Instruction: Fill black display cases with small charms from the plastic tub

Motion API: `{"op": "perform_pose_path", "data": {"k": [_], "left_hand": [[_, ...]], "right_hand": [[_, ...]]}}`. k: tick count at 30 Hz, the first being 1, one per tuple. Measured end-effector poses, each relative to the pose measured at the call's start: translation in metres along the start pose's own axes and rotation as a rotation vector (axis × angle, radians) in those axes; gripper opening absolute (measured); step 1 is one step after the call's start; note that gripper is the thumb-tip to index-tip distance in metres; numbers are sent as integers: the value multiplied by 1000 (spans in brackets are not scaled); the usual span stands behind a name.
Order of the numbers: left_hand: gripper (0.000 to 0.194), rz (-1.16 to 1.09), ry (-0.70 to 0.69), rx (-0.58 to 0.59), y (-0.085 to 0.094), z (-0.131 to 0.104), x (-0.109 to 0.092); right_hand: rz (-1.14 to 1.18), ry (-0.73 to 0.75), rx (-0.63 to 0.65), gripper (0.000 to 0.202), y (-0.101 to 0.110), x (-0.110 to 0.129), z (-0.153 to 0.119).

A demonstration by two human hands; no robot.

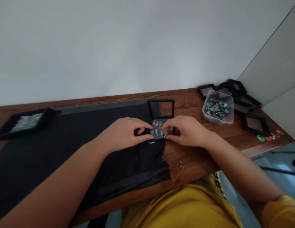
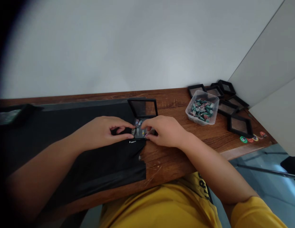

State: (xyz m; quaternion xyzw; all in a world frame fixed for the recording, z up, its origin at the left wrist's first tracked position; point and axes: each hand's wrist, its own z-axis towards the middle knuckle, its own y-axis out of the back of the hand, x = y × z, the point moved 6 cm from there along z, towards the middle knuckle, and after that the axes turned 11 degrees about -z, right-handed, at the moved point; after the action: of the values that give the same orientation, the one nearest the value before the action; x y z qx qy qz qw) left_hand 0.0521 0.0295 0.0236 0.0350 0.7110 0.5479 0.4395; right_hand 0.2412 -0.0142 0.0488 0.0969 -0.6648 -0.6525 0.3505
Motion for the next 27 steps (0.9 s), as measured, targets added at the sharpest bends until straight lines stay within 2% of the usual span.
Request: {"op": "perform_pose_path", "data": {"k": [5, 10, 14, 27], "left_hand": [[41, 27, 60, 32, 0, 1, 1], [41, 1, 11, 29, -1, 1, -1], [45, -23, -8, 33, -3, 0, -2], [44, -60, 4, 39, -7, 1, -5]], "right_hand": [[-7, 38, 5, 9, -2, 7, -1], [56, 106, 63, 19, -4, 14, -2], [53, 90, 79, 20, -5, 13, -2], [37, 44, 15, 21, -6, 5, 1]]}}
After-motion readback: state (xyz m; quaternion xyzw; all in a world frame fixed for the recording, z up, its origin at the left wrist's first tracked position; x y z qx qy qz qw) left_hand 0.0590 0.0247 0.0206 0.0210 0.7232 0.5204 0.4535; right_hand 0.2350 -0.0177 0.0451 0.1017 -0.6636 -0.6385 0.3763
